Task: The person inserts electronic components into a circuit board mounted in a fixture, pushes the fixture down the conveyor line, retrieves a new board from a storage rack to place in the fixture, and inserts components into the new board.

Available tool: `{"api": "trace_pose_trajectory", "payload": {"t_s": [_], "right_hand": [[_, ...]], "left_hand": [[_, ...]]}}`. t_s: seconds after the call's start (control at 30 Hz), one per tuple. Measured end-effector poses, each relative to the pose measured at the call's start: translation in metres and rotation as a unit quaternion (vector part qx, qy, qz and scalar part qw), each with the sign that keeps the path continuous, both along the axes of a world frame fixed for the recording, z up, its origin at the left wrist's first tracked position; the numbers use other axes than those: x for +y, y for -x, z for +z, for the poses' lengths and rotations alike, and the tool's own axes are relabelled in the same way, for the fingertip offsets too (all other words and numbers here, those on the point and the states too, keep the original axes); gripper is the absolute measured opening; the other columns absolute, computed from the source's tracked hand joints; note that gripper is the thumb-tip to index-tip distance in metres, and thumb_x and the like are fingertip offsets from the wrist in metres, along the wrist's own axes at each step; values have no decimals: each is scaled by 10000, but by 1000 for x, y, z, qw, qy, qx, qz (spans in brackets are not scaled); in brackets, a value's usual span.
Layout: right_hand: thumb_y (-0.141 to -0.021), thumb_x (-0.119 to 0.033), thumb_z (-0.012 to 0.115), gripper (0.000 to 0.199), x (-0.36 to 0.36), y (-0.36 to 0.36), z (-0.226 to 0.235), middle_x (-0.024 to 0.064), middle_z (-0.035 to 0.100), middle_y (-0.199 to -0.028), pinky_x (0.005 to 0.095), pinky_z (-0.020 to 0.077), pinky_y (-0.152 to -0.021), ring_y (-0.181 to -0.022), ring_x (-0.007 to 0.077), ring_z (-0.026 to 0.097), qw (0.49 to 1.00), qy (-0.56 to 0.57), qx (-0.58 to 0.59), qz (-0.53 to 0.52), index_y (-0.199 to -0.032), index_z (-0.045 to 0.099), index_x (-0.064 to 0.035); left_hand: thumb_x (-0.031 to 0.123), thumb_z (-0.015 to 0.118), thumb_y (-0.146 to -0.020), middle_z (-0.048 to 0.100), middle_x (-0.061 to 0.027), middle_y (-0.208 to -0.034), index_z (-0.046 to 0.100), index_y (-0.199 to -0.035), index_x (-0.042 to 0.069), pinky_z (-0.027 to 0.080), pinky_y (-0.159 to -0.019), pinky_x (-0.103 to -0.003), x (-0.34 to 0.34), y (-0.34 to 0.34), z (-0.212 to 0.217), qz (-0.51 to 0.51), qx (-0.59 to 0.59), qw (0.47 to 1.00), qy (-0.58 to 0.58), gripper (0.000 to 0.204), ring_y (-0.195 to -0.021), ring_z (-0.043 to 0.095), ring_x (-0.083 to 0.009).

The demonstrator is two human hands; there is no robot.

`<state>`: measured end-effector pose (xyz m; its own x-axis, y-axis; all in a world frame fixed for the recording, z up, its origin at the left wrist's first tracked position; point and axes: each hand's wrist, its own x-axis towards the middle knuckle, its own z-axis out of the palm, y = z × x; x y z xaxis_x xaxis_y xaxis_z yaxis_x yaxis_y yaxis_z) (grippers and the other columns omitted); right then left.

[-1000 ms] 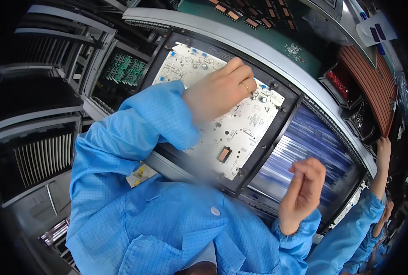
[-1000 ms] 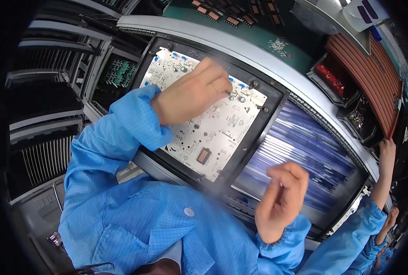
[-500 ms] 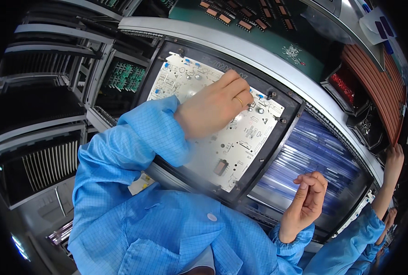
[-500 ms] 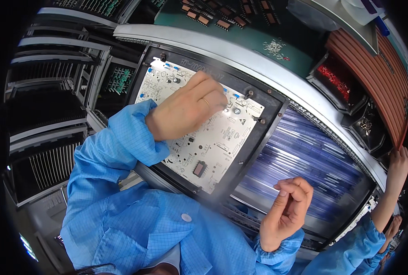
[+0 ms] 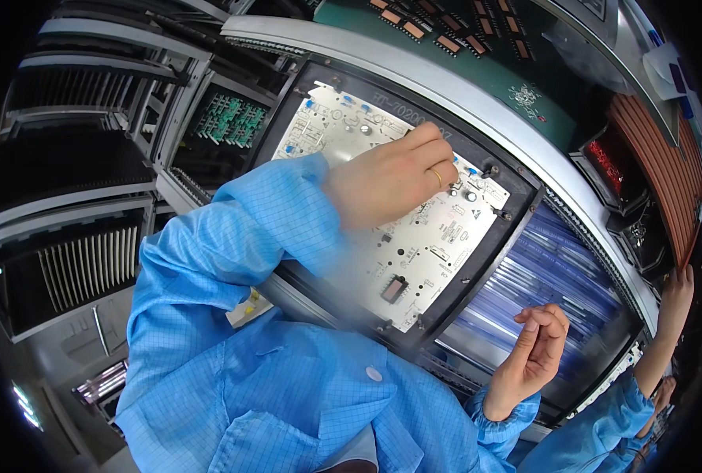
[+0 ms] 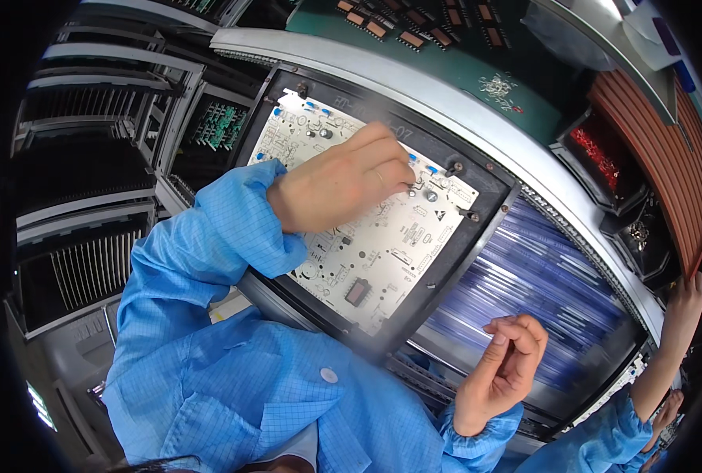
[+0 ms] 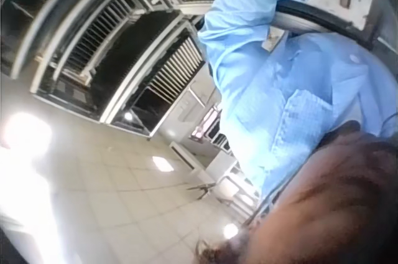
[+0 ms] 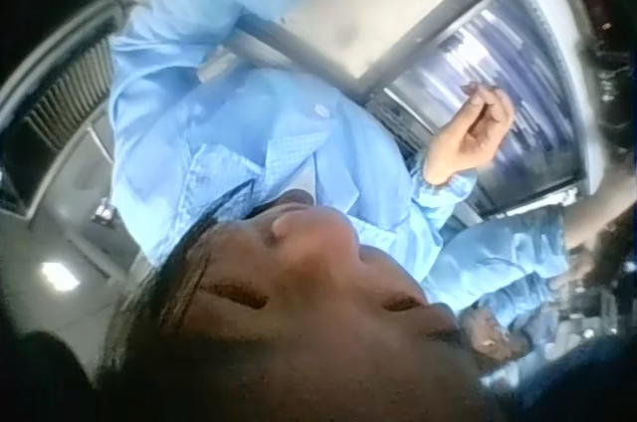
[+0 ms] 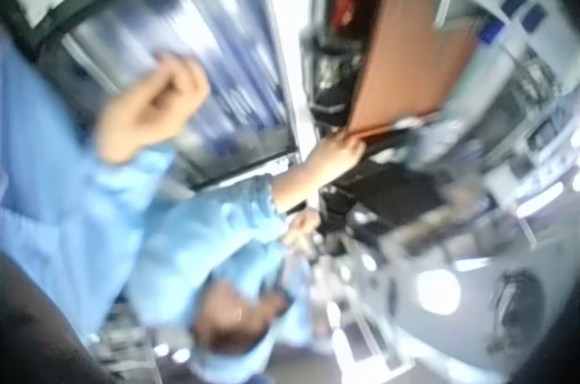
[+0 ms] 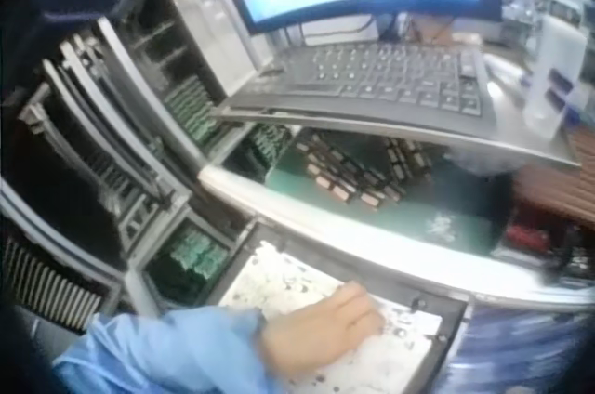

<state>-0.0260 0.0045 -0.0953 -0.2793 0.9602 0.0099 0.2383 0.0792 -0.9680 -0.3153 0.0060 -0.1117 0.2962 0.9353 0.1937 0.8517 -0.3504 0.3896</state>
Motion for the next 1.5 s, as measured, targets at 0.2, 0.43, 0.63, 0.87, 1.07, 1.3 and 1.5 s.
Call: {"api": "trace_pose_trajectory", "payload": {"t_s": [0.2,0.43,0.63,0.87,1.07,1.3,1.5], "right_hand": [[-950,51,455,109,-2,4,-3,108,477,-1091,269,476,-779,-853,143,534,1000,1,5,-9,-1002,545,19],[-953,17,484,81,0,8,-6,105,514,-1071,268,478,-751,-826,140,541,1000,-14,-12,-15,-995,552,19],[-958,3,486,75,0,7,-8,107,520,-1065,268,479,-732,-813,141,546,1000,-17,-18,-12,-987,554,17],[-963,-35,511,74,-1,12,-8,96,545,-1050,274,479,-743,-822,142,546,1000,-15,-9,-25,-983,564,14],[-950,27,484,83,0,8,-7,108,508,-1097,269,497,-730,-815,142,559,999,-19,-22,-18,-988,558,23],[-921,60,510,83,4,6,-5,124,561,-1026,277,495,-720,-788,139,559,999,16,32,-7,-943,590,48],[-887,53,589,105,8,10,2,124,600,-991,278,535,-744,-783,163,623,993,94,73,-22,-980,633,73]], "left_hand": [[79,606,-807,560,-75,-993,602,-967,-2,474,-875,-300,1,5,3,-17,12,1000,-4,179,-1031,506,-247],[74,600,-808,554,-76,-1003,595,-978,-2,485,-854,-292,3,7,-2,-21,8,1000,0,186,-1017,510,-232],[54,614,-773,541,-84,-967,586,-959,-12,501,-806,-272,4,9,-8,-42,33,998,-41,199,-990,516,-230],[51,614,-729,541,-60,-921,597,-901,-4,499,-783,-250,2,4,-2,-39,61,996,-56,181,-935,524,-198],[68,605,-743,532,-51,-828,562,-720,14,505,-764,-301,2,-3,-6,-25,61,993,-95,72,-885,528,-197],[76,596,-746,540,-59,-899,615,-866,-10,489,-789,-282,-2,-8,2,-37,77,992,-88,149,-920,521,-200],[81,614,-801,538,-124,-1055,584,-1084,-41,447,-913,-352,-22,-12,15,16,60,996,-62,309,-1028,507,-290]]}}
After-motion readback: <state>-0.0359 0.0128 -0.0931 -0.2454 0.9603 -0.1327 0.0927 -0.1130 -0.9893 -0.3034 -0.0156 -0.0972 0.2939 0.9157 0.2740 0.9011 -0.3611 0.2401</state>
